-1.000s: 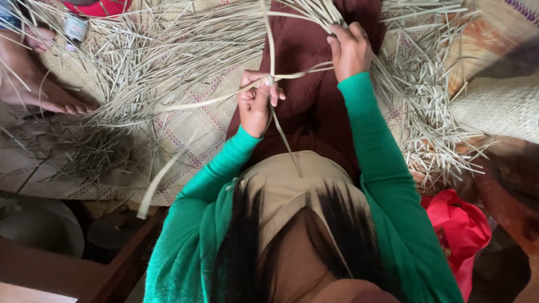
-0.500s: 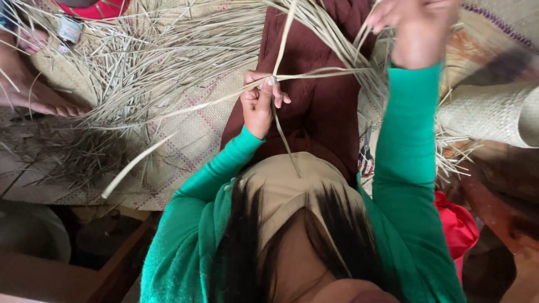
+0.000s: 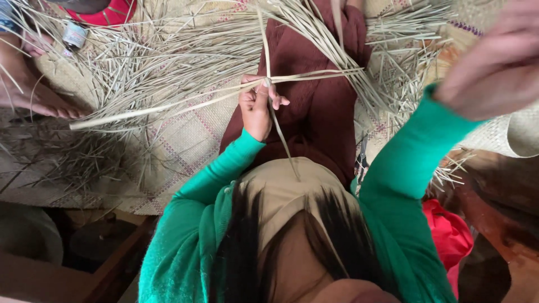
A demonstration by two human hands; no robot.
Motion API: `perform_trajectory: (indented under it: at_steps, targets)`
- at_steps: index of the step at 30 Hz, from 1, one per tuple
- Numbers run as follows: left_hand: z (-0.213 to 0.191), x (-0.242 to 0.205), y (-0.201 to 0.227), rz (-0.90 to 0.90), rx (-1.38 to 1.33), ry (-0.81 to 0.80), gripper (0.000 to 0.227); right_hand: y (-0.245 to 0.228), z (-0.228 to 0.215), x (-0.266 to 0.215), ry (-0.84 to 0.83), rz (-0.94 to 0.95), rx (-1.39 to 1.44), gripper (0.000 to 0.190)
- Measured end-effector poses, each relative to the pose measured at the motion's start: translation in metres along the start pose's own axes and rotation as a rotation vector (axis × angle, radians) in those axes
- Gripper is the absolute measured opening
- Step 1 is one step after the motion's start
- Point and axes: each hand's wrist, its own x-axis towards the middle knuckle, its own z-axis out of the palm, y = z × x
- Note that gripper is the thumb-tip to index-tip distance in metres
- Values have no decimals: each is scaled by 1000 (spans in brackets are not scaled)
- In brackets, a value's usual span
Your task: Weaving the base of a basket by interlacing thin natural fibers.
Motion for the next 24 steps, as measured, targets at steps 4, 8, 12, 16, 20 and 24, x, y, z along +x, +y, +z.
perform_trajectory:
  at_steps: [4,8,12,16,20,24]
  targets:
    - [-25,6,-35,42,-22,32,7,27,80,-53,116,413,252,30]
    - [-7,12,-23,116,33,99,9,13,165,-111,-194,677,30,12]
    - [-30,19,-49,84,-80,100,9,29,137,-172,-91,1074,196,12]
    - [-37,22,-64,96,-57,109,8,28,133,-171,-16,1270,51,12]
    - [-42,23,-74,99,-55,105,9,27,136,-177,59,1299,-34,14]
    - [-41,23,-75,87,-51,125,10,26,139,-176,59,1314,-85,13]
